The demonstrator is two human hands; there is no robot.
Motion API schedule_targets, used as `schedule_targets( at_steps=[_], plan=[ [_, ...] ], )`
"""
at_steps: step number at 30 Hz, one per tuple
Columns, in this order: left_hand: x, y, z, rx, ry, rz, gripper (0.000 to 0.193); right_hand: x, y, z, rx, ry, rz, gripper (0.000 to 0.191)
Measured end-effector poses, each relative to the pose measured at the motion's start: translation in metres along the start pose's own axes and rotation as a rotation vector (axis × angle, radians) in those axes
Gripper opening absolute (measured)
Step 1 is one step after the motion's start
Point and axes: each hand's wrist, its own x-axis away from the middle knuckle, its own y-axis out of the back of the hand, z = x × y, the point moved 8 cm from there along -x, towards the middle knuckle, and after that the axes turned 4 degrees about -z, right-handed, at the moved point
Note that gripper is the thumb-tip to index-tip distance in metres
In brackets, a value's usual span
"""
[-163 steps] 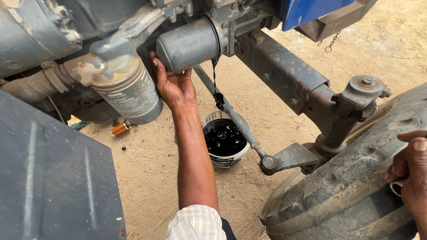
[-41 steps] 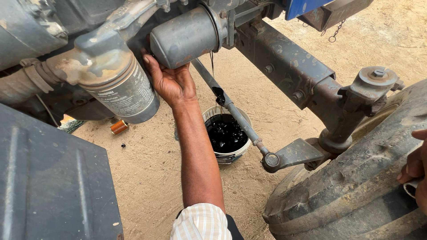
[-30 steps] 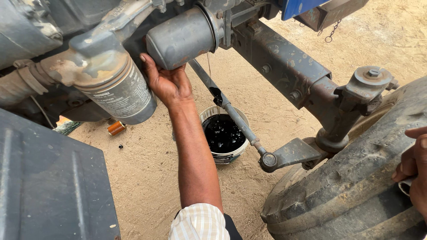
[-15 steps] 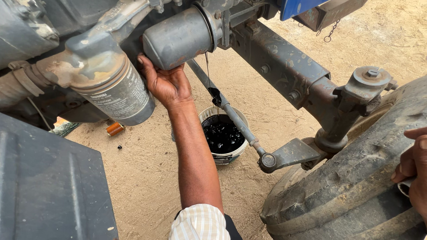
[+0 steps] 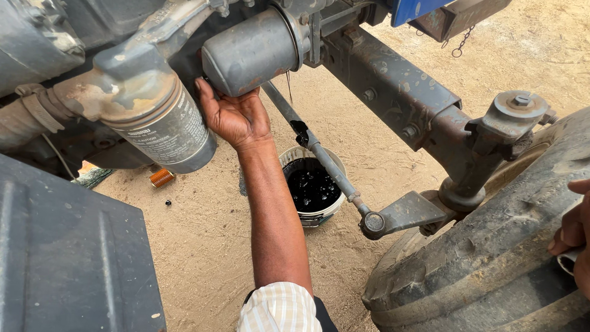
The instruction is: The person kneels beside a tractor and washes a cylindrical filter housing in a green basin of water, then unscrews the filter canister from the tractor with a wrench, pulls out the black filter element, and drains the dark oil from the housing into a bucket below.
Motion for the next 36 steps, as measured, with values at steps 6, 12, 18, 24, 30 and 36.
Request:
schedule_targets(
  at_steps=[6, 12, 18, 24, 30, 36],
  plan=[
    [0.004, -0.008, -0.002, -0.057, -0.044, 0.092, 0.044, 0.027, -0.053, 0.043, -0.512, -0.848, 1.363, 0.068],
    [0.004, -0.003, -0.002, 0.001, -0.007, -0.015, 0.046, 0.054, -0.084, 0.087, -0.435, -0.946, 1.574, 0.077],
    [0.004, -0.005, -0.001, 0.029, 0.002, 0.079, 0.049, 0.036, -0.068, 0.042, -0.535, -0.629, 1.485, 0.058],
    [0.001, 0.002, -0.001, 0.042, 0.009, 0.077, 0.046, 0.023, -0.062, 0.020, -0.547, -0.476, 1.437, 0.049],
    [0.002, 0.001, -0.001, 0.058, 0.007, 0.070, 0.048, 0.026, -0.070, 0.039, -0.481, -0.441, 1.366, 0.046],
    [0.009, -0.013, -0.007, -0.090, -0.089, 0.110, 0.070, 0.024, -0.067, 0.041, -0.419, -0.413, 1.319, 0.044]
  ],
)
